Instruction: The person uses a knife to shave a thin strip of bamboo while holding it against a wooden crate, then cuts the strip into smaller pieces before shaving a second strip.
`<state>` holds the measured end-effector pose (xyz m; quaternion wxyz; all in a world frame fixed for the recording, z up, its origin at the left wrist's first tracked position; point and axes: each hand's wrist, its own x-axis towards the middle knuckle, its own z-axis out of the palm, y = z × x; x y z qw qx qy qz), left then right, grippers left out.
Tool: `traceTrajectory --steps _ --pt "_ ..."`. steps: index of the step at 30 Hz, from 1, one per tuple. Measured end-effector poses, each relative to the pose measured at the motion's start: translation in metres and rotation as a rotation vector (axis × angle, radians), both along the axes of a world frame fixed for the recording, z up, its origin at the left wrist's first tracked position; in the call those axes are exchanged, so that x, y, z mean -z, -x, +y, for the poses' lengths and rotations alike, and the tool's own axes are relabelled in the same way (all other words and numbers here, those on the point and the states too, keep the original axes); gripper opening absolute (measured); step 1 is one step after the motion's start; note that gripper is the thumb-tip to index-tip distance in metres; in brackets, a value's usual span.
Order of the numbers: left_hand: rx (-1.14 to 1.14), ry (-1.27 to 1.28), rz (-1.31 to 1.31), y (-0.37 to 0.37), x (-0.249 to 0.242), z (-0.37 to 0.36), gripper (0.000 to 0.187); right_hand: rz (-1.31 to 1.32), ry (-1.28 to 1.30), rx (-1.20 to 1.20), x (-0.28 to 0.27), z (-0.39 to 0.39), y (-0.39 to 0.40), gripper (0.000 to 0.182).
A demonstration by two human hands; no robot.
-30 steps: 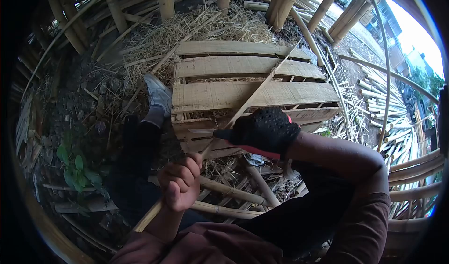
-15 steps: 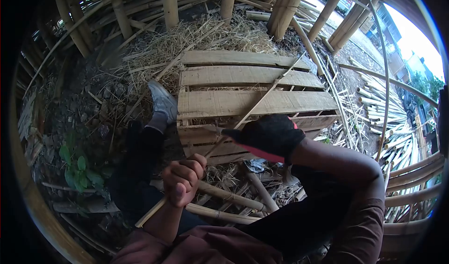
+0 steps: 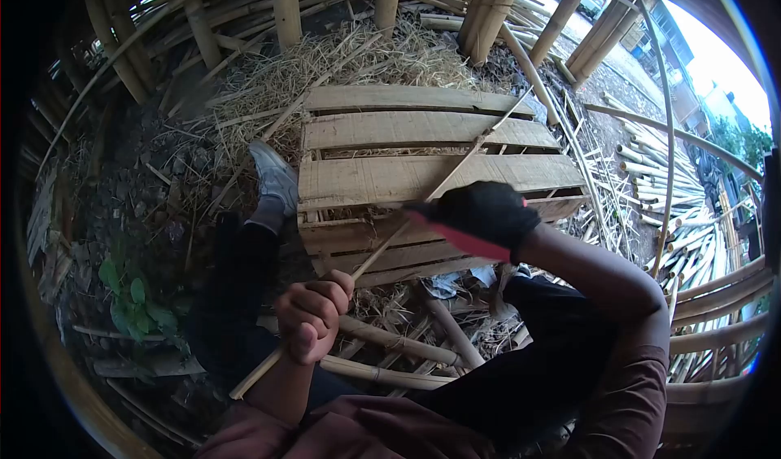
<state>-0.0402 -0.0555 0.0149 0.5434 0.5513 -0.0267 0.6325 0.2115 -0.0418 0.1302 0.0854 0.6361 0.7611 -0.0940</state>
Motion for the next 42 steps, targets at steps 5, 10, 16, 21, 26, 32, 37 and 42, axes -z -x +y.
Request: traceTrajectory --steps 5,10,16,21,26,32,37,42 --pt "0.012 -0.05 0.045 0.005 -0.001 -0.004 0.059 0.075 0.115 -0.332 0.006 -0.014 0.027 0.037" --pt "-0.01 -0.077 -0.011 0.002 -0.003 0.001 0.054 0.057 0.154 0.257 -0.005 0.016 -0.035 0.072" --pt "0.102 -0.254 0.105 0.0 -0.005 -0.003 0.051 0.029 0.306 0.272 -0.026 -0.003 0.0 0.077" --pt "0.091 -0.266 0.159 -0.002 -0.011 -0.007 0.053 0.199 0.031 -0.166 -0.002 -0.016 -0.002 0.055" --pt "0.116 -0.285 0.19 -0.008 -0.012 -0.002 0.054 0.036 0.059 -0.107 -0.003 -0.001 -0.015 0.055" --pt "0.103 -0.276 0.182 -0.011 -0.011 -0.002 0.058 -0.048 -0.225 -0.282 0.019 -0.004 -0.029 0.035" --pt "0.067 -0.284 0.141 -0.012 -0.013 -0.003 0.055 -0.238 0.023 -0.058 0.008 0.008 -0.037 0.062" --pt "0.111 -0.373 0.14 -0.01 -0.012 -0.013 0.053 -0.153 0.028 0.28 0.003 0.016 -0.089 0.082"
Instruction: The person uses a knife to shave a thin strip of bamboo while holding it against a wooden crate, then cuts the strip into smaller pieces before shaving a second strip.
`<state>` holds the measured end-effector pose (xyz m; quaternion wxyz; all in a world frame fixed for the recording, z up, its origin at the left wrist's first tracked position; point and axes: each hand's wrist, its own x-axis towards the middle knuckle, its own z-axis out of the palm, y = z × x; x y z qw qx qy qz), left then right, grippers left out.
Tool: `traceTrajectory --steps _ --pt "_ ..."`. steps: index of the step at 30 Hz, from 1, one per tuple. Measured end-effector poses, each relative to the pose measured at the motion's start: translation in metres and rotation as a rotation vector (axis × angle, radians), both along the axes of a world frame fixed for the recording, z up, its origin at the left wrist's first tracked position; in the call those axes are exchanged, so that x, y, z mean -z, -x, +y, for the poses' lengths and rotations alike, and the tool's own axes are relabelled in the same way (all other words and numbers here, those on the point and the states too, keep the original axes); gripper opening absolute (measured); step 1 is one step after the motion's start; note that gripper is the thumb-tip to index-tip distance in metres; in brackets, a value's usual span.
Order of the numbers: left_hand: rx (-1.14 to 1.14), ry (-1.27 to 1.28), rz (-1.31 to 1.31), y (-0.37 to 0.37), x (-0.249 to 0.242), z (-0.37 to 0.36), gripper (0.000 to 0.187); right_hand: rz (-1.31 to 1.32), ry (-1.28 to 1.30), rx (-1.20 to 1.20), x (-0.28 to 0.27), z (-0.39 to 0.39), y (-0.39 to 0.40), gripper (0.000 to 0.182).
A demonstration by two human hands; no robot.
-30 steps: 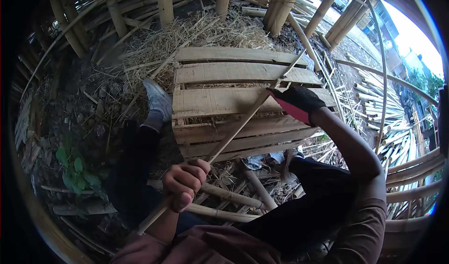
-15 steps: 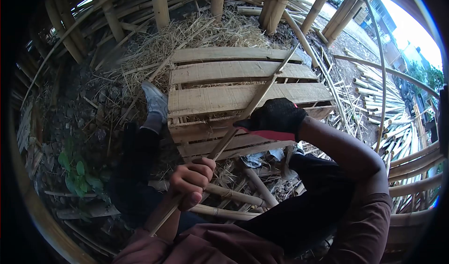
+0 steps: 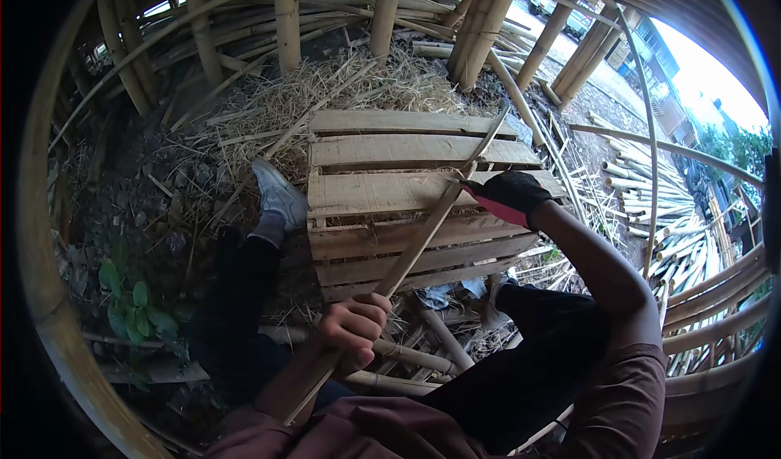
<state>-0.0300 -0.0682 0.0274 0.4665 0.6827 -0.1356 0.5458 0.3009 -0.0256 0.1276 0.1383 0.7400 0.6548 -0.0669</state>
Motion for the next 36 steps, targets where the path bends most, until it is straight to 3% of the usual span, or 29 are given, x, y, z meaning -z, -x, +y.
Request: traceTrajectory --steps 1,3,6,8,10,11,12,13,15,17,19,21,23,24,27,31,32,34,36 --pt "-0.015 0.005 -0.023 -0.001 0.001 0.001 0.053 -0.042 0.05 0.048 -0.019 -0.001 0.02 0.082" --pt "-0.015 0.016 -0.02 0.003 0.002 0.006 0.054 -0.069 0.099 -0.075 -0.021 -0.005 0.045 0.082" --pt "-0.008 0.053 -0.01 0.005 0.0 0.004 0.055 0.089 0.156 -0.134 -0.009 -0.036 0.101 0.08" --pt "0.02 0.052 0.024 0.012 -0.004 0.004 0.053 0.35 -0.351 -0.499 0.009 -0.047 0.107 0.075" --pt "0.012 0.077 -0.012 0.014 -0.002 0.006 0.053 0.155 -0.054 -0.089 -0.003 -0.022 0.086 0.074" --pt "0.001 0.098 -0.058 0.015 -0.001 0.006 0.053 0.048 -0.196 -0.109 0.013 -0.001 0.047 0.072" --pt "0.018 0.089 -0.038 0.017 -0.002 0.008 0.051 -0.068 -0.141 0.1 0.016 0.023 0.007 0.075" --pt "0.017 0.089 -0.045 0.015 -0.002 0.007 0.051 -0.027 -0.192 0.147 0.015 0.026 -0.015 0.074" --pt "0.045 0.031 -0.009 0.008 -0.002 0.008 0.05 -0.171 -0.448 -0.003 0.035 0.012 -0.01 0.066" --pt "0.059 0.021 0.008 0.008 -0.002 0.007 0.05 -0.143 -0.203 -0.042 0.019 -0.011 0.033 0.044" --pt "0.015 0.052 0.036 0.011 -0.002 0.004 0.052 -0.063 -0.187 -0.196 -0.001 -0.041 0.084 0.041" --pt "0.021 0.048 0.04 0.014 -0.004 0.004 0.053 -0.012 -0.242 -0.375 0.004 -0.045 0.085 0.042" --pt "0.016 0.101 -0.084 0.021 -0.007 0.002 0.053 0.03 -0.252 -0.038 0.035 -0.004 0.027 0.045" --pt "-0.025 0.201 -0.064 0.027 -0.011 -0.003 0.052 -0.173 -0.33 -0.006 0.029 0.01 -0.003 0.048" --pt "0.0 0.15 -0.038 0.015 0.001 0.003 0.052 -0.171 -0.354 0.032 0.056 0.015 -0.038 0.04" --pt "-0.032 0.197 -0.072 0.016 0.002 0.003 0.054 -0.163 -0.202 -0.189 0.0 -0.036 0.07 0.042" --pt "-0.036 0.216 -0.081 0.016 0.001 0.003 0.056 -0.159 -0.2 -0.185 0.006 -0.035 0.066 0.042" --pt "-0.044 0.232 -0.108 0.02 -0.003 0.0 0.057 -0.065 -0.336 -0.419 0.027 -0.025 0.054 0.053" --pt "-0.066 0.292 -0.164 0.025 -0.009 -0.005 0.058 -0.157 -0.403 0.095 0.029 0.019 -0.003 0.066"
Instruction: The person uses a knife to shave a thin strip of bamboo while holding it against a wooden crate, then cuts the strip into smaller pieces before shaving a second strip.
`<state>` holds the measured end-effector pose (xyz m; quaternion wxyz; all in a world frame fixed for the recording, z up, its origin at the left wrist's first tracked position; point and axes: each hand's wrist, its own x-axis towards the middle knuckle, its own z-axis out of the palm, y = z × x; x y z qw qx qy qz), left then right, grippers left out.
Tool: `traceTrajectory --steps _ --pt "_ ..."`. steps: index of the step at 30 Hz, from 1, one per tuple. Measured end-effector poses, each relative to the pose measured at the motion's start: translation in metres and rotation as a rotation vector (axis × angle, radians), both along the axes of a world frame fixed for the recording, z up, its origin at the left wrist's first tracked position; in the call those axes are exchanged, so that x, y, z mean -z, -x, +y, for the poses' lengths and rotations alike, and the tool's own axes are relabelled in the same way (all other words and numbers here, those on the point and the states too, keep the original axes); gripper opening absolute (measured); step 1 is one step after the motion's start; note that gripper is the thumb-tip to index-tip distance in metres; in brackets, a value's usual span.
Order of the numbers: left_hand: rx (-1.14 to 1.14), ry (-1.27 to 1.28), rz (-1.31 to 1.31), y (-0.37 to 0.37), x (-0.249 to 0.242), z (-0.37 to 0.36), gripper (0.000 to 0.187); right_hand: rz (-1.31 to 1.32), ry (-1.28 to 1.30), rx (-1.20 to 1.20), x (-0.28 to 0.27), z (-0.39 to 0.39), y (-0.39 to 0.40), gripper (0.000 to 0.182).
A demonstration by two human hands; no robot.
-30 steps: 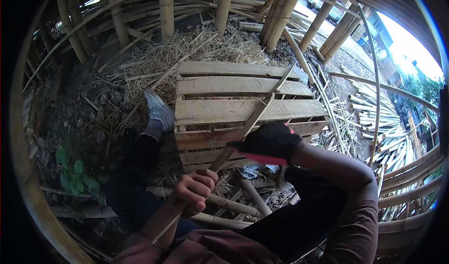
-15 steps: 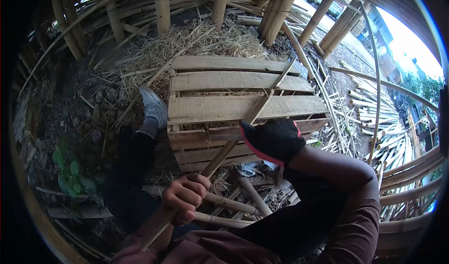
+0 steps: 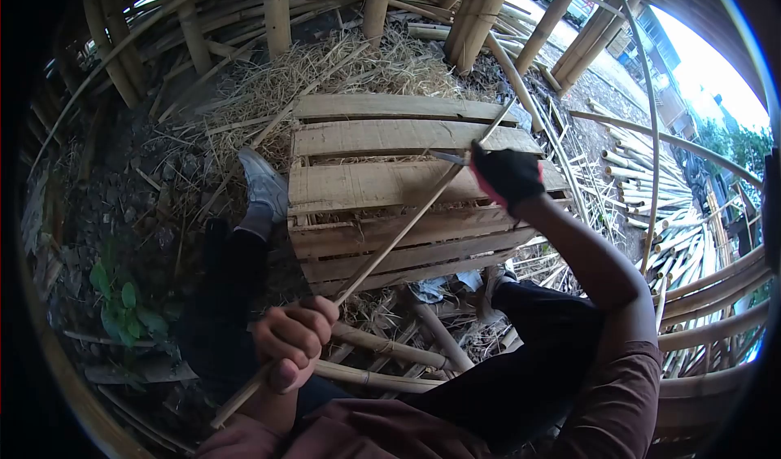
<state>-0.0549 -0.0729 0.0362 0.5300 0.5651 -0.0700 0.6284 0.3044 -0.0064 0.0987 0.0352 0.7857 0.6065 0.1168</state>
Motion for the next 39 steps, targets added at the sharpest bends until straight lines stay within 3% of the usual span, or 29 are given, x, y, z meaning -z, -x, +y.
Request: traceTrajectory --steps 1,5,7,10,11,12,13,14,15,17,19,24,30,32,33,37,39 --pt "0.001 0.003 0.0 -0.004 0.001 0.0 0.058 -0.027 0.177 -0.029 -0.009 0.014 -0.027 0.069" --pt "0.002 0.035 0.044 -0.018 0.011 0.007 0.061 -0.055 0.018 -0.079 -0.002 -0.014 0.014 0.055" --pt "0.03 -0.012 0.066 -0.014 0.01 0.008 0.061 -0.01 0.184 -0.245 -0.02 -0.041 0.062 0.042" --pt "0.015 -0.024 0.058 -0.011 0.011 0.004 0.06 -0.002 0.168 -0.546 -0.024 -0.069 0.1 0.035" --pt "0.003 -0.036 0.042 -0.009 0.009 0.003 0.058 0.015 0.052 -0.517 -0.015 -0.06 0.087 0.037" --pt "0.009 -0.038 0.049 -0.006 0.004 0.003 0.058 0.032 -0.059 -0.485 -0.004 -0.044 0.062 0.056" --pt "-0.011 0.016 0.039 -0.003 -0.001 0.001 0.059 0.245 0.163 0.056 -0.005 -0.01 0.026 0.05" --pt "-0.033 0.069 0.025 -0.002 -0.004 -0.002 0.06 -0.021 0.127 0.043 -0.001 0.011 -0.017 0.059" --pt "-0.032 0.07 0.018 -0.002 -0.002 -0.002 0.06 -0.078 0.018 0.103 0.003 0.014 -0.036 0.06" --pt "-0.011 -0.008 0.046 -0.004 0.004 0.001 0.061 0.039 0.076 0.252 0.01 0.016 -0.065 0.064" --pt "-0.011 -0.005 0.033 -0.001 0.0 0.004 0.061 0.101 0.057 0.36 0.0 0.006 -0.04 0.069" --pt "-0.011 0.025 0.005 0.006 -0.003 0.008 0.062 0.112 0.142 0.311 -0.033 -0.017 0.002 0.078" --pt "-0.018 0.069 -0.06 0.003 0.001 0.016 0.061 0.056 0.083 0.231 -0.019 -0.017 -0.014 0.082" --pt "-0.01 0.075 -0.074 0.005 0.002 0.019 0.06 0.411 0.18 0.315 -0.012 -0.011 -0.036 0.083" --pt "-0.011 0.076 -0.073 0.004 0.003 0.019 0.06 0.412 0.182 0.314 -0.014 -0.013 -0.033 0.083" --pt "-0.012 0.085 -0.076 0.0 0.004 0.016 0.059 0.199 0.045 0.248 -0.017 -0.025 -0.013 0.082" --pt "-0.004 0.083 -0.073 0.0 0.005 0.016 0.06 -0.086 -0.069 0.206 -0.017 -0.031 0.001 0.079"
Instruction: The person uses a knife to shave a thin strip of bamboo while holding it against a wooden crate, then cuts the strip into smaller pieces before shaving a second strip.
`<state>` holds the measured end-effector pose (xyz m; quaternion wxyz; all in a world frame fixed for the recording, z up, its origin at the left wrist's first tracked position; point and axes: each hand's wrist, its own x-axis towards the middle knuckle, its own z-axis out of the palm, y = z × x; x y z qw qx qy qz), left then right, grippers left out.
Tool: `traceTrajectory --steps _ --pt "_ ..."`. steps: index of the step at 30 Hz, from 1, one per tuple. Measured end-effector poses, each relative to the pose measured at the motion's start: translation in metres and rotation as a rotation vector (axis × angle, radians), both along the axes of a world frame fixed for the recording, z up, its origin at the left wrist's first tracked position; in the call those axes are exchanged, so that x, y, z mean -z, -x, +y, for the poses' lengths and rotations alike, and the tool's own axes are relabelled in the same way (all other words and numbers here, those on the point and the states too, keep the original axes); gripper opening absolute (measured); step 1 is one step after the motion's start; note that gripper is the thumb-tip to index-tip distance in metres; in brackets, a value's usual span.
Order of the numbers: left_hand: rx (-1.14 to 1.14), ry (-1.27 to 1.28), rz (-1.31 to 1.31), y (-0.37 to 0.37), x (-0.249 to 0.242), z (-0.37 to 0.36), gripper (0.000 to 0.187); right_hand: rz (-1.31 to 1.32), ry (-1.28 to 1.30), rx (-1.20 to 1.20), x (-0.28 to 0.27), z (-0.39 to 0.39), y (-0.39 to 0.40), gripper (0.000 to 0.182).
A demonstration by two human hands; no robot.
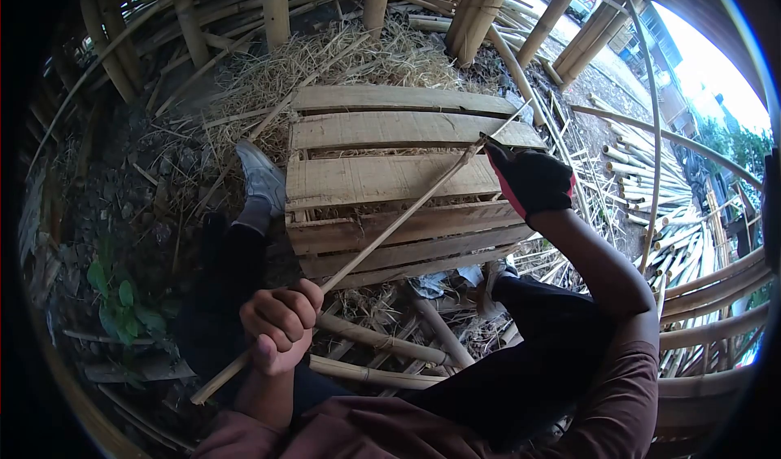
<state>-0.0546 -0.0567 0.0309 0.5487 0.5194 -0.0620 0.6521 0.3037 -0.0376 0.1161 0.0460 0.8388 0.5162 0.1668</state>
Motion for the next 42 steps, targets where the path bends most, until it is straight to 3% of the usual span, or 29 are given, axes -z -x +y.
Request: traceTrajectory --steps 3,5,8,9,10,12,13,14,16,17,18,20,24,26,27,34,42 --pt "-0.049 -0.004 -0.001 0.001 0.001 0.002 0.06 -0.107 -0.055 -0.074 -0.005 -0.009 0.01 0.066" --pt "-0.05 0.129 -0.09 -0.002 0.0 0.002 0.055 -0.179 -0.196 -0.196 0.0 -0.011 0.007 0.057" --pt "-0.07 0.201 -0.124 -0.005 0.0 -0.002 0.052 -0.116 -0.058 -0.398 -0.023 -0.02 0.043 0.053" --pt "-0.069 0.201 -0.123 -0.007 0.0 -0.003 0.052 0.113 0.146 -0.42 -0.037 -0.024 0.058 0.044" --pt "-0.067 0.146 -0.1 -0.01 0.0 -0.006 0.054 0.271 0.203 -0.642 -0.032 -0.026 0.059 0.034" --pt "-0.064 0.092 -0.078 -0.014 0.002 -0.012 0.055 0.482 0.235 -0.78 -0.023 -0.032 0.069 0.029" --pt "-0.056 0.027 0.003 -0.014 0.002 -0.016 0.057 0.754 0.371 -0.622 -0.028 -0.03 0.075 0.035" --pt "-0.046 -0.036 0.086 -0.015 0.003 -0.018 0.059 0.758 0.37 -0.62 -0.031 -0.027 0.078 0.035" --pt "-0.063 -0.071 0.071 -0.018 0.007 -0.021 0.061 1.304 0.365 0.125 -0.038 -0.019 0.08 0.054" --pt "-0.064 -0.048 0.053 -0.019 0.007 -0.022 0.061 1.504 0.277 0.146 -0.017 -0.012 0.053 0.066" --pt "-0.066 -0.024 0.034 -0.02 0.007 -0.023 0.061 1.568 0.217 0.134 -0.014 -0.004 0.043 0.063" --pt "-0.068 -0.027 0.049 -0.021 0.009 -0.021 0.061 1.541 0.071 0.212 0.003 0.009 0.02 0.057" --pt "-0.045 -0.163 0.058 -0.029 0.013 -0.02 0.059 1.272 0.21 0.258 -0.002 0.026 0.003 0.065" --pt "-0.035 -0.204 0.09 -0.034 0.012 -0.02 0.057 0.338 0.166 -0.018 -0.001 0.031 0.005 0.07" --pt "-0.061 -0.247 0.088 -0.038 0.011 -0.022 0.056 0.33 0.175 0.023 -0.017 0.027 0.024 0.068" --pt "-0.11 -0.27 0.031 -0.046 0.014 -0.024 0.058 0.365 0.037 0.064 0.011 0.028 0.019 0.068" --pt "-0.067 -0.286 0.038 -0.042 0.015 -0.021 0.054 0.524 0.149 -0.001 0.009 0.012 0.039 0.064"
